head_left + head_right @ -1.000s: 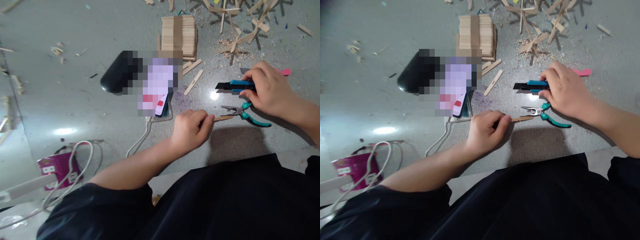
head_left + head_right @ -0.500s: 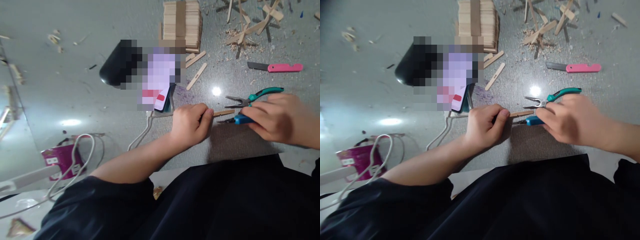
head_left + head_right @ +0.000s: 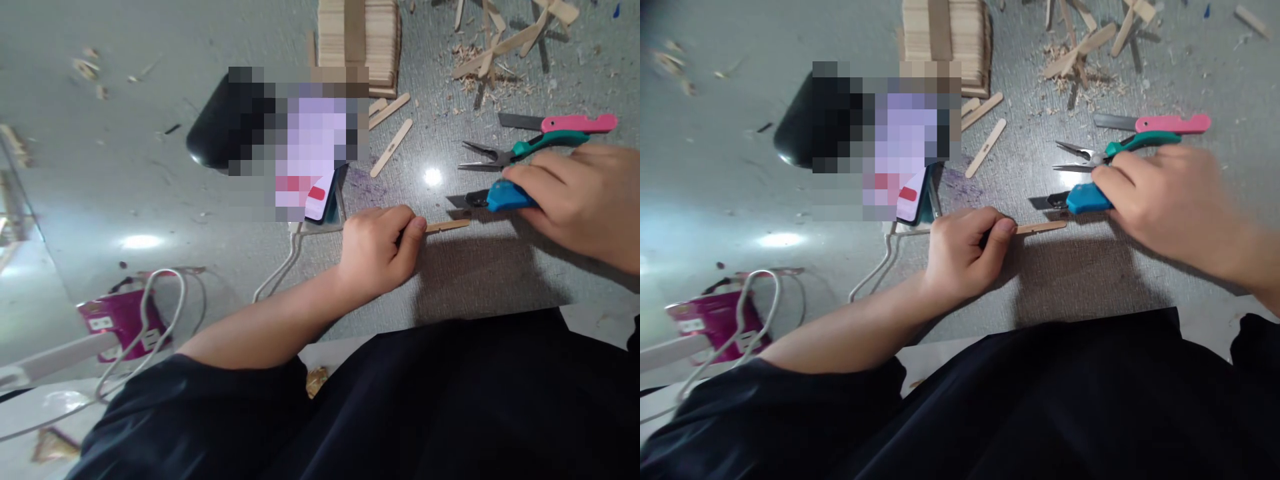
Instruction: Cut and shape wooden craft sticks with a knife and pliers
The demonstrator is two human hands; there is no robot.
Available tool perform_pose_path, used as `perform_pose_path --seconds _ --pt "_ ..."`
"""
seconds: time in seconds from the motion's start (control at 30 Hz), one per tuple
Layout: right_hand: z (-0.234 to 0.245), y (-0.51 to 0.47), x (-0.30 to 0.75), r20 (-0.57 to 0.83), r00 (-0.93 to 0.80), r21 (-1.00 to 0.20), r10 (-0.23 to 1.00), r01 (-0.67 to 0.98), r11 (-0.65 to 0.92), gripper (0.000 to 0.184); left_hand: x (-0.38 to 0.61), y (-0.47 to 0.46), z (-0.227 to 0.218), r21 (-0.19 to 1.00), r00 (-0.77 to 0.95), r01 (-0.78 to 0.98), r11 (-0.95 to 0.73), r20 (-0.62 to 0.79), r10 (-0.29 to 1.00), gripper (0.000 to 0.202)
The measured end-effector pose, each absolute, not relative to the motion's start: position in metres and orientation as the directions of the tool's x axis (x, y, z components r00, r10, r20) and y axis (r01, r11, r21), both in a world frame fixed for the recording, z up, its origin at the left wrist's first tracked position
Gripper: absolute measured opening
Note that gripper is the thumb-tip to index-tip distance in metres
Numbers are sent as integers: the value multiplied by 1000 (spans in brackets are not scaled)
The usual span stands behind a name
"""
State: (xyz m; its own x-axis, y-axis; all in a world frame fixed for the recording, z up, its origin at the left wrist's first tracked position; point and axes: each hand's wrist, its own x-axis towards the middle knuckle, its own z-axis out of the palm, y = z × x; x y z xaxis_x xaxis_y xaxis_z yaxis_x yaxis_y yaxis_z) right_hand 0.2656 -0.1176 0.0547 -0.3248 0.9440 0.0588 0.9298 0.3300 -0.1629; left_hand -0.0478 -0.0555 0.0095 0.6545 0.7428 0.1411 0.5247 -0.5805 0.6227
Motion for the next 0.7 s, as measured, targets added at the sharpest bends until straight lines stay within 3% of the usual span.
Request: perform_pose_path --seconds 0.07,0.3,0.53,0.6,0.7 --pt "54 -132 256 46 -379 -113 924 917 382 30 -48 -56 9 622 659 522 -584 140 739 42" --pt "43 -143 240 -89 -326 -284 941 914 290 33 -49 -56 7 606 655 553 -572 107 748 41" --pt "37 -141 244 -70 -369 -217 927 912 347 37 -48 -56 5 607 649 554 -569 113 752 41" --pt "36 -140 247 -74 -363 -249 929 909 335 39 -48 -55 6 612 650 550 -568 113 752 41" --pt "36 -134 249 -72 -327 -387 942 880 276 32 -48 -55 7 616 654 542 -571 118 747 42"
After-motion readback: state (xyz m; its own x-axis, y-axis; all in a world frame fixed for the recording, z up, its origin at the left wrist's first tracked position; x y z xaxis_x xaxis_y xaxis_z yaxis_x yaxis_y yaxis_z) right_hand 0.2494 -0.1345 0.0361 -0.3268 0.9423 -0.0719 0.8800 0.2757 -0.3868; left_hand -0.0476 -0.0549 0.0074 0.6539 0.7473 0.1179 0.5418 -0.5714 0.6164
